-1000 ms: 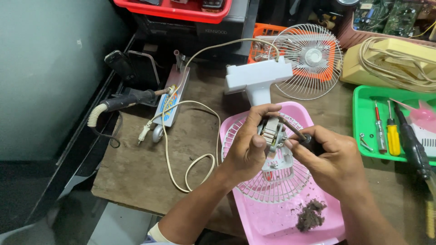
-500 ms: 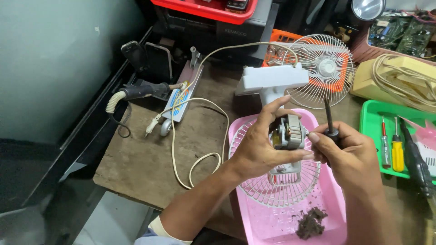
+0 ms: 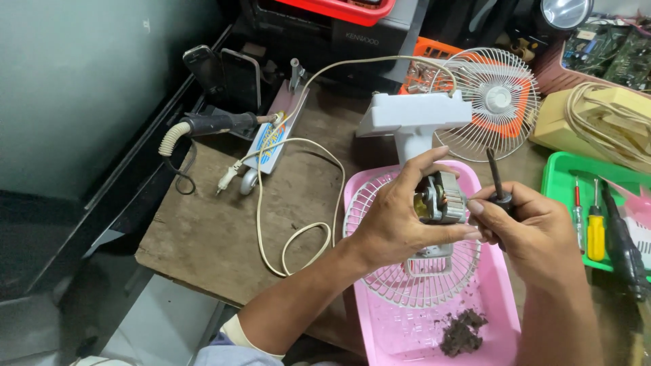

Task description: Repairing and cleaning the motor components of a small electric fan using a screwdriver and brush.

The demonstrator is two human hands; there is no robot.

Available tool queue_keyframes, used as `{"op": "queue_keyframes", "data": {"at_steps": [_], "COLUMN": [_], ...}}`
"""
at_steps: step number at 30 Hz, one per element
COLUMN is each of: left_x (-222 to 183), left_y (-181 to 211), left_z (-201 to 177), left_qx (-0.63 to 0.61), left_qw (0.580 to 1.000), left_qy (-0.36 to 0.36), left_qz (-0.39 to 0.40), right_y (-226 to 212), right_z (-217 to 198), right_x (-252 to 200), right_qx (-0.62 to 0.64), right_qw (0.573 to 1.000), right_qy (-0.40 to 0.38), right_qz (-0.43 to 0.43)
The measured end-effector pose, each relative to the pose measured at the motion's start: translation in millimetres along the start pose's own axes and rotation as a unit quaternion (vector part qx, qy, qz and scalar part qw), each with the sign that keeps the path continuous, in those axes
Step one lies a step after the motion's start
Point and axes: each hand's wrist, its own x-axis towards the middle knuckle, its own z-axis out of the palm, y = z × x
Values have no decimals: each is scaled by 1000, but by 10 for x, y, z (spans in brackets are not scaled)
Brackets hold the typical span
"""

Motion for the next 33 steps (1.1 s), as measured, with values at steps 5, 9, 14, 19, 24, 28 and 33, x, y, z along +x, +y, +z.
{"op": "queue_keyframes", "data": {"at_steps": [5,9,14,19,24,28,33], "left_x": [0,0,-5,-5,-20,-27,-45], "left_y": [1,19,-48,3,-33,-80,-100], "left_z": [-20,-19,1,-11,25,34,34], "left_qx": [-19,-18,26,29,33,35,20], "left_qw": [1000,999,999,999,999,999,998], "left_qy": [-17,-15,-17,-24,-15,-13,-36], "left_qz": [-9,-28,12,-10,-11,27,43], "right_y": [-61,-107,-59,-39,27,48,32], "right_z": [-53,-38,-90,-109,-132,-154,-180], "right_x": [0,-11,6,17,30,32,23], "right_qx": [-45,-81,-68,-77,-68,-59,-71], "right_qw": [999,997,997,996,997,998,997], "right_qy": [-15,-9,-43,-44,-46,-37,-31], "right_qz": [1,5,13,10,16,6,16]}}
